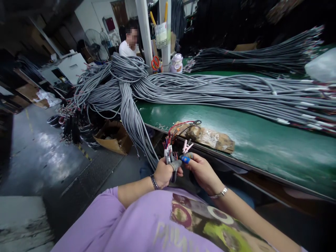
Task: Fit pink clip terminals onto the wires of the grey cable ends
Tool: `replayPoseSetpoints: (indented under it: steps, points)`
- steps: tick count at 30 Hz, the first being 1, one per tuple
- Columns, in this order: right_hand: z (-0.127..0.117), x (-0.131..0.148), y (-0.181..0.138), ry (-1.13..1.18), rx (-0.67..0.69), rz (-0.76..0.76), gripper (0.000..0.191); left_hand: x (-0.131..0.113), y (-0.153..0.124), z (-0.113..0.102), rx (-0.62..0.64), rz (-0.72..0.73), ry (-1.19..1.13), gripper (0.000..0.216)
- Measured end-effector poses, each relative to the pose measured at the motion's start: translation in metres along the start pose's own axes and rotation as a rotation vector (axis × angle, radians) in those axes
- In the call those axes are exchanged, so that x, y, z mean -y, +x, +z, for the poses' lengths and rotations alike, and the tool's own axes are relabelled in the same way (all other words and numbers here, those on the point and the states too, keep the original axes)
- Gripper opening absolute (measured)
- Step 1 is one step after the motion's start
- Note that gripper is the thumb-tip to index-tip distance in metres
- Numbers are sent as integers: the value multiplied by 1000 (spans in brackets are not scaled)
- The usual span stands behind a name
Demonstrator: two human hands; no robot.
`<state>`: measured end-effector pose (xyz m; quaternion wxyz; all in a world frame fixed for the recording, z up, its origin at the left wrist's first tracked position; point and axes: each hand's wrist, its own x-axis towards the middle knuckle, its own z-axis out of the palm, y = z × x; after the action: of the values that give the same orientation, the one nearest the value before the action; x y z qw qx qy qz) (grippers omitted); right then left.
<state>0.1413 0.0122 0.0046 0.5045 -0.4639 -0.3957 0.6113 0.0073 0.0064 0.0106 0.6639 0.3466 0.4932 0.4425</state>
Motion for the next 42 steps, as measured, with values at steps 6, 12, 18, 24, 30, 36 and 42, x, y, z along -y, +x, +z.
replayPoseSetpoints:
  steps: [6, 12, 18, 24, 30, 36, 42]
  points:
    - [5, 3, -4, -22, 48, 15, 29, -2, -4, -3, 121, -45, 87, 45]
    - [3, -2, 0, 108, -69, 73, 27, -2, -4, -4, 18, -3, -19, 42]
    - [-10, -1, 18, 399, -81, 206, 31, -7, -4, -1, 12, 23, -121, 39]
    - [-4, 8, 33, 387, 71, 182, 39, -19, -1, 9, 16, -10, -157, 39]
    - [3, 7, 38, 390, -9, 99, 40, -17, 3, 13, 8, -28, -118, 44]
    - [5, 5, 39, 393, -29, 93, 40, -13, 2, 12, 8, -36, -98, 45]
    - [5, 1, 42, 500, -75, 105, 40, -13, -1, 13, 21, 3, -84, 42]
